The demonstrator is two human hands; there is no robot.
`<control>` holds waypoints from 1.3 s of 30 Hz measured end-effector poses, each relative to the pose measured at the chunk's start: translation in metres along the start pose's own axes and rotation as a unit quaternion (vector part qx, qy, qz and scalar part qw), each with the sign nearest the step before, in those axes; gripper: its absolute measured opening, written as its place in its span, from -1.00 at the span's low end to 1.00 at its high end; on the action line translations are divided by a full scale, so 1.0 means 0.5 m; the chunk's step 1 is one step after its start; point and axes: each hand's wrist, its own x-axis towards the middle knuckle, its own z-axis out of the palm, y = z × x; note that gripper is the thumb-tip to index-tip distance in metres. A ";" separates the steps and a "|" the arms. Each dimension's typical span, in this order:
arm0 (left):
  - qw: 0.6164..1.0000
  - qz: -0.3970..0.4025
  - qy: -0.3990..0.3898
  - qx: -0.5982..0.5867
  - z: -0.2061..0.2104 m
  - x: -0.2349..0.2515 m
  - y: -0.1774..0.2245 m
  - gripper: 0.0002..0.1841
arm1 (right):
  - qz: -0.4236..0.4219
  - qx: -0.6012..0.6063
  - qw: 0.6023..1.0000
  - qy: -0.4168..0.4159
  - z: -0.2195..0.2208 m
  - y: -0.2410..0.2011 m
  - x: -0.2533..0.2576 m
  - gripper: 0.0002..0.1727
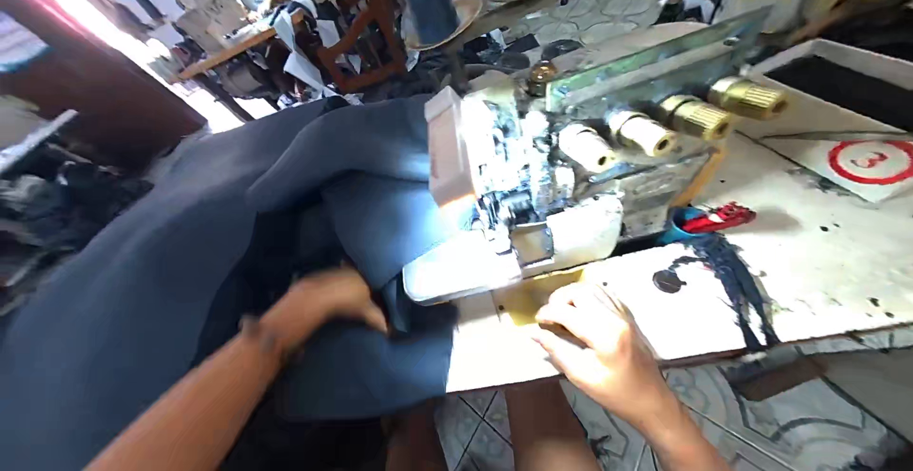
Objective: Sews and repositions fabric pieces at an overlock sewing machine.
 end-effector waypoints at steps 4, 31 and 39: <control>0.988 -0.053 0.137 -0.040 -0.206 0.226 -0.029 -0.42 | 0.010 -0.003 0.999 0.030 -0.002 0.007 0.001 -0.70; 0.828 -0.027 0.543 -0.138 0.218 -0.137 -0.347 -0.54 | 0.008 -0.030 0.999 -0.011 0.002 0.008 0.000 -0.57; 0.790 0.012 0.558 -0.253 0.208 -0.139 -0.368 -0.77 | 0.013 0.000 1.000 -0.005 -0.016 -0.005 0.004 -0.68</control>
